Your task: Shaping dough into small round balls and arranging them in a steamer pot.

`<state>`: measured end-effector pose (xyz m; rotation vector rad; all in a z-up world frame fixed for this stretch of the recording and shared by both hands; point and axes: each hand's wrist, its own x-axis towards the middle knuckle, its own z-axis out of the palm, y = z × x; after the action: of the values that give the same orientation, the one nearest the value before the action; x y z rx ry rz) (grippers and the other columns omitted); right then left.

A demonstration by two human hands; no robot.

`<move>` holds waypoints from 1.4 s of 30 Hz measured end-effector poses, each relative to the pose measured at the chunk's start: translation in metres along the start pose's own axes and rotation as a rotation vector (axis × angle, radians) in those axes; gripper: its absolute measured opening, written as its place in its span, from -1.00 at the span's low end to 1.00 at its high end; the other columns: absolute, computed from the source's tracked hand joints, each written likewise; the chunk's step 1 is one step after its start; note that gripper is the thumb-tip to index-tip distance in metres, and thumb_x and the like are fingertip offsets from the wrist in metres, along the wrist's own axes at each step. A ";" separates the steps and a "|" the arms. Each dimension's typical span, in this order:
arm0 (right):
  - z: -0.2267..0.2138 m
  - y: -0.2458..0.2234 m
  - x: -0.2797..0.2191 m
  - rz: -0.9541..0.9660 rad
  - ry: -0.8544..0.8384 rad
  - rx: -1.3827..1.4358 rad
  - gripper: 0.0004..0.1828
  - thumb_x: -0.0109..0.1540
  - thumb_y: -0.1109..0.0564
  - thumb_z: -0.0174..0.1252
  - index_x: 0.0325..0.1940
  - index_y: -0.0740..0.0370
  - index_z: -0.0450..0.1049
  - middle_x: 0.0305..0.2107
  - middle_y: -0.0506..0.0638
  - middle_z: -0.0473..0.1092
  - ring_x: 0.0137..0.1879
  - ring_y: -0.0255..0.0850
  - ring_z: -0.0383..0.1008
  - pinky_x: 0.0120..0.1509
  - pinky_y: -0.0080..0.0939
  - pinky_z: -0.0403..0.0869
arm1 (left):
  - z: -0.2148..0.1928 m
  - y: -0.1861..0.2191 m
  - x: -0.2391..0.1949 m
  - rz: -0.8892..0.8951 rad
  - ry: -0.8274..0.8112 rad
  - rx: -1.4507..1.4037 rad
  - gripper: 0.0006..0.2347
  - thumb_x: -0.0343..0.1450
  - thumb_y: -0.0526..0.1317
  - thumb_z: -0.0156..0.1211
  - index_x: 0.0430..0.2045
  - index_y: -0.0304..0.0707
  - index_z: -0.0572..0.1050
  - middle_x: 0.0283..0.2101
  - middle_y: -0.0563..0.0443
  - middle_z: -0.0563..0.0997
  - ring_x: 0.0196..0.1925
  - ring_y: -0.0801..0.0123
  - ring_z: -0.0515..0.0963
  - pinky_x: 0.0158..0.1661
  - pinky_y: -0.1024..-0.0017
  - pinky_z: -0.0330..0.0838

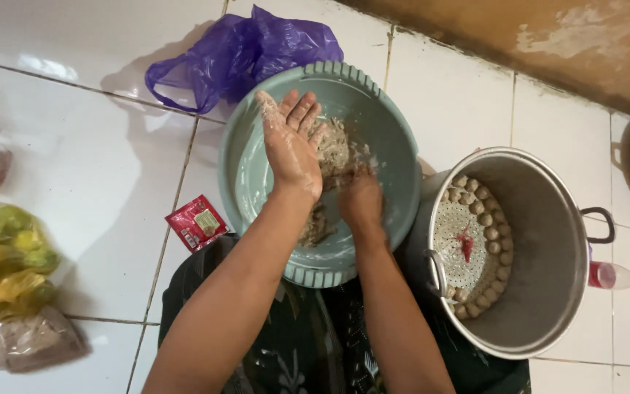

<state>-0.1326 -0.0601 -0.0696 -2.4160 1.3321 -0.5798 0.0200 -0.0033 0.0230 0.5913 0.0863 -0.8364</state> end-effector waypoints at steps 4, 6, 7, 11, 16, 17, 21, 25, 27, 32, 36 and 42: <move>-0.011 -0.024 -0.018 0.142 -0.292 0.129 -0.76 0.25 0.04 0.20 -0.11 0.23 0.56 -0.17 0.29 0.56 -0.02 0.17 0.59 0.09 0.12 0.54 | 0.000 0.001 0.004 0.013 0.002 -0.004 -0.24 0.44 0.35 -0.18 0.31 -0.38 0.22 0.22 -0.19 0.44 0.37 0.07 0.34 0.38 -0.04 0.03; -0.009 -0.031 -0.030 -0.121 -0.708 -0.054 -0.66 0.11 0.02 0.25 -0.08 0.20 0.56 -0.11 0.26 0.54 0.01 0.25 0.53 0.07 0.22 0.48 | 0.000 0.004 0.004 0.013 -0.013 -0.024 -0.24 0.45 0.35 -0.19 0.32 -0.38 0.21 0.23 -0.19 0.43 0.38 0.06 0.33 0.40 -0.04 0.04; -0.008 -0.033 -0.032 -0.123 -0.713 -0.053 -0.66 0.11 0.02 0.25 -0.08 0.20 0.56 -0.11 0.26 0.54 0.01 0.25 0.53 0.07 0.22 0.48 | -0.001 0.004 0.004 0.014 -0.008 -0.024 -0.24 0.45 0.35 -0.19 0.32 -0.38 0.21 0.23 -0.19 0.43 0.38 0.06 0.33 0.40 -0.04 0.04; -0.007 -0.031 -0.032 -0.224 -0.872 -0.205 -0.42 0.02 -0.22 0.39 -0.13 0.28 0.54 -0.16 0.29 0.53 0.01 0.24 0.52 0.12 0.18 0.49 | 0.000 0.006 0.003 0.020 -0.001 -0.022 -0.23 0.44 0.37 -0.21 0.32 -0.38 0.21 0.22 -0.19 0.44 0.37 0.06 0.35 0.40 -0.06 0.05; 0.016 -0.002 -0.028 -0.422 -0.895 -0.338 -0.35 0.09 -0.30 0.42 -0.16 0.37 0.55 -0.16 0.40 0.47 -0.02 0.31 0.49 0.12 0.24 0.45 | 0.002 0.009 0.005 0.027 0.007 -0.011 -0.22 0.43 0.38 -0.21 0.31 -0.39 0.22 0.21 -0.20 0.45 0.36 0.06 0.36 0.38 -0.06 0.06; 0.011 -0.007 -0.026 -0.432 -0.950 -0.340 -0.40 0.08 -0.28 0.39 -0.16 0.32 0.58 -0.17 0.37 0.50 -0.02 0.29 0.52 0.14 0.21 0.47 | 0.002 0.010 0.004 0.026 0.007 -0.012 -0.22 0.43 0.38 -0.21 0.31 -0.39 0.22 0.22 -0.20 0.45 0.36 0.06 0.36 0.38 -0.07 0.06; -0.010 -0.022 -0.028 -0.309 -0.991 -0.050 -0.39 -0.03 -0.18 0.40 -0.07 0.27 0.57 -0.18 0.34 0.53 -0.05 0.29 0.52 0.09 0.20 0.47 | 0.002 0.010 0.005 0.024 0.011 -0.014 -0.22 0.43 0.38 -0.20 0.31 -0.38 0.21 0.22 -0.20 0.44 0.37 0.05 0.35 0.39 -0.06 0.05; -0.017 -0.031 -0.036 -0.237 -1.038 0.047 -0.39 -0.06 -0.19 0.39 -0.15 0.32 0.55 -0.18 0.29 0.54 -0.07 0.18 0.58 0.06 0.11 0.53 | -0.001 0.010 0.006 0.025 0.005 -0.028 -0.22 0.43 0.38 -0.20 0.32 -0.39 0.21 0.22 -0.21 0.43 0.37 0.04 0.35 0.39 -0.06 0.04; -0.023 -0.045 -0.036 -0.086 -0.940 -0.013 -0.35 -0.03 -0.28 0.40 -0.13 0.29 0.57 -0.17 0.29 0.56 -0.04 0.17 0.59 0.12 0.09 0.53 | 0.001 0.009 0.007 0.032 -0.007 -0.032 -0.22 0.43 0.38 -0.19 0.32 -0.40 0.21 0.23 -0.22 0.43 0.36 0.03 0.35 0.39 -0.07 0.04; -0.012 -0.028 -0.047 -0.201 -0.731 -0.012 -0.49 0.10 -0.13 0.28 -0.02 0.26 0.54 -0.14 0.32 0.53 0.00 0.26 0.51 0.10 0.19 0.47 | 0.003 0.012 0.004 0.035 -0.003 -0.024 -0.23 0.44 0.36 -0.18 0.31 -0.39 0.22 0.21 -0.21 0.44 0.35 0.05 0.36 0.38 -0.06 0.05; -0.029 -0.044 -0.040 -0.361 -0.849 0.079 -0.51 0.09 -0.09 0.39 -0.03 0.26 0.54 -0.27 0.31 0.52 -0.12 0.27 0.47 -0.03 0.19 0.44 | -0.008 0.003 0.018 0.030 -0.006 -0.004 -0.32 0.46 0.29 -0.11 0.27 -0.33 0.29 0.16 -0.13 0.48 0.31 0.09 0.38 0.36 -0.05 0.09; -0.030 -0.013 -0.040 -0.248 -0.923 0.398 -0.60 0.10 0.08 0.44 -0.17 0.36 0.45 -0.44 0.16 0.42 -0.32 -0.08 0.40 -0.20 -0.01 0.45 | 0.025 0.083 -0.017 0.031 -0.439 0.950 -0.51 0.43 0.16 0.13 0.09 -0.21 0.45 0.09 -0.07 0.60 0.16 0.17 0.56 0.14 0.05 0.39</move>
<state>-0.1575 -0.0214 -0.0459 -2.0703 0.4766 0.2162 0.0644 0.0382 0.0868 1.2693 -0.7575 -0.9387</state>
